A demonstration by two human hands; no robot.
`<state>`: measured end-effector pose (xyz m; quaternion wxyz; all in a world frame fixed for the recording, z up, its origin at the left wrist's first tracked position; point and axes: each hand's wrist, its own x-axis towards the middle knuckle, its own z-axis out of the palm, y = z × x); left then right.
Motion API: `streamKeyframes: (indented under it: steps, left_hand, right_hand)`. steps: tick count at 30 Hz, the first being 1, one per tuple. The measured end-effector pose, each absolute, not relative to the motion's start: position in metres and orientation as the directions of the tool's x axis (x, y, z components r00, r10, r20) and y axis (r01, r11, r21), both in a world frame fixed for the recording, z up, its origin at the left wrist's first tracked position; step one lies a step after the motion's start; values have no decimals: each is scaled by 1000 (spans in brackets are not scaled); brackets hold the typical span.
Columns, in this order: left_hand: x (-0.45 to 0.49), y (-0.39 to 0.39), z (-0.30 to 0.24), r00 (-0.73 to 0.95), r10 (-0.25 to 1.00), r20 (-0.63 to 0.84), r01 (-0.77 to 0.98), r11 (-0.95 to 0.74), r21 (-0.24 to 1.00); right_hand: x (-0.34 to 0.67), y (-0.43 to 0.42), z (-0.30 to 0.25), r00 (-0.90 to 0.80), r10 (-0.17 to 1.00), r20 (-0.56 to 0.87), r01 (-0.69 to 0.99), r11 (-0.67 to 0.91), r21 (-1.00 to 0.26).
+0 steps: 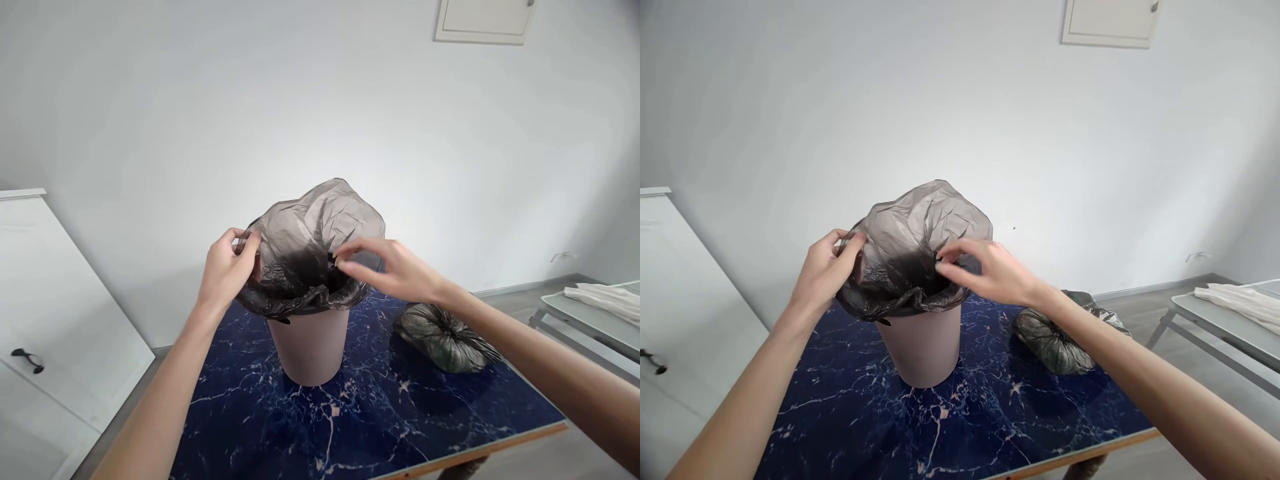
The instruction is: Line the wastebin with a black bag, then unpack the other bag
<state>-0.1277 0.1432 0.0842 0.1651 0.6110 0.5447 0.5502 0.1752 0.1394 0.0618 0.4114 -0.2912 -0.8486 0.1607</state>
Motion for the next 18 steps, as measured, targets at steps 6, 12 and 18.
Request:
streamKeyframes:
  steps: [6,12,18]
  left_hand:
    - [-145,169,71,-265,912,313,408,-189,893]
    - [-163,179,58,-288,933,216,452,-67,890]
    - [-182,188,40,-251,963,101,526,48,849]
  right_hand:
    - [173,127,44,-648,309,696,329,938,-110]
    - [172,104,37,-670,141,729,321,940,113]
    - [185,87,21,-866,229,445,319,938,138]
